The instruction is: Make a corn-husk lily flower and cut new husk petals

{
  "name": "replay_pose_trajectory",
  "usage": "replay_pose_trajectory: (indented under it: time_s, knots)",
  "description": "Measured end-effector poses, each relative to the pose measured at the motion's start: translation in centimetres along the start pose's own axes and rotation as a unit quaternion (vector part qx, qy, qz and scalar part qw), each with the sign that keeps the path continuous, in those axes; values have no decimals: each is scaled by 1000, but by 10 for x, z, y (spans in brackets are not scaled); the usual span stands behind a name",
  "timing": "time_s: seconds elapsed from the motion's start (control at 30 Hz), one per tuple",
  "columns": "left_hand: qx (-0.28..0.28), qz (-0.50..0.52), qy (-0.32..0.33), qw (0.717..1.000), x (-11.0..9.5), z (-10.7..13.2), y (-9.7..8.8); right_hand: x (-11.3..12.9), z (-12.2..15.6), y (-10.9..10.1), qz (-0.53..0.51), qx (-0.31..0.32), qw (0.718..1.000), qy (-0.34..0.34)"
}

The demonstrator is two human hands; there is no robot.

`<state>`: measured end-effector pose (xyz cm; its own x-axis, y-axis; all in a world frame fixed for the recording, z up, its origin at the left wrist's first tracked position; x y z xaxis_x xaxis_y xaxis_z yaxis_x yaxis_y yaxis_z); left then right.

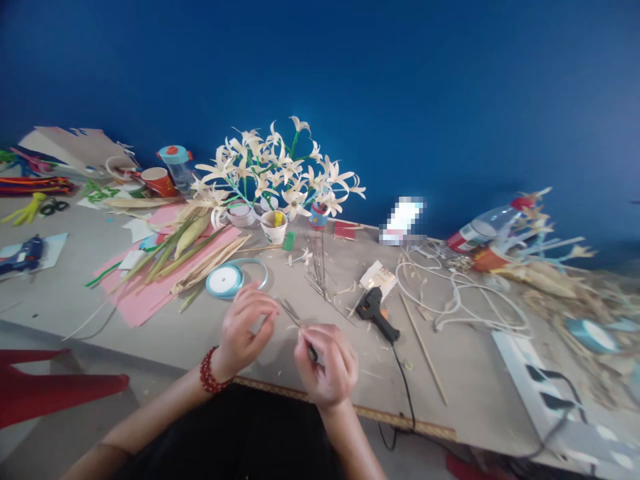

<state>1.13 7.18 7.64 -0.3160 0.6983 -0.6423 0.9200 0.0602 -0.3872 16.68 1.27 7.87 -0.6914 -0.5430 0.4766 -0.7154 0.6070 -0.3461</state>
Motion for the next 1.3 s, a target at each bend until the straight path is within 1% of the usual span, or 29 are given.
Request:
replay_pose_trajectory:
  time_s: [0.07, 0.13, 0.23, 0.33, 0.47, 0.57, 0.7, 0.87, 0.93, 1.03, 1.07, 1.1, 1.13, 1.23, 1.3]
  knots:
    - [-13, 11, 3, 1000, 0, 0, -7, 0, 0, -1, -7, 0, 1000, -3]
    - [4, 15, 26, 1000, -6, 0, -7, 1, -1, 1, -13, 11, 1000, -5]
    - [36, -1, 58, 998, -18, 0, 0, 5, -2, 4, -9, 25, 1000, -7]
    - [23, -22, 70, 997, -23, -1, 4, 7, -1, 6, -7, 32, 999, -12]
    - [-1, -32, 86, 996, -24, 0, 6, 6, -1, 7, -12, 34, 999, -13]
    - [-1, -42, 95, 995, -23, 1, 6, 5, -4, 8, -4, 37, 999, -8]
    - [19, -52, 93, 994, -22, 2, 8, 6, -9, 12, -19, 61, 998, -1]
    - [32, -43, 72, 996, -21, 2, 9, 6, -11, 13, -12, 70, 997, -16]
    - [28, -40, 61, 997, -20, 2, 7, 1, -10, 9, 1, 57, 998, -18]
    - [10, -43, 45, 998, -17, 2, 2, -11, -8, -4, 28, 9, 1000, -1]
    - [5, -44, 41, 998, -15, 2, 1, -14, -7, -6, 29, 1, 1000, 8]
    - [2, -46, 37, 998, -14, 2, 1, -16, -7, -6, 24, 6, 1000, 14]
    - [3, -47, 35, 998, -13, 2, 1, -16, -7, -4, 16, 25, 999, 18]
    - [10, -48, 31, 998, -13, 2, 2, -10, -8, 13, -5, 99, 995, 20]
    - [16, -49, 29, 998, -14, 1, 4, -5, -9, 21, -13, 117, 993, 19]
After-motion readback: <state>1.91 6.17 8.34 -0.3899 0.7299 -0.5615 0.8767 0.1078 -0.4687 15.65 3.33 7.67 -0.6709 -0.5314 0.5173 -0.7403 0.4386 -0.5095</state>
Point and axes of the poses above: each hand's wrist, its own z-axis away from the middle knuckle, its own y-axis out of the palm, x = y × z, the point moved 8 cm from there along -z, towards the middle knuckle, and after that the axes turned 4 degrees about z, right-handed, at the moved point
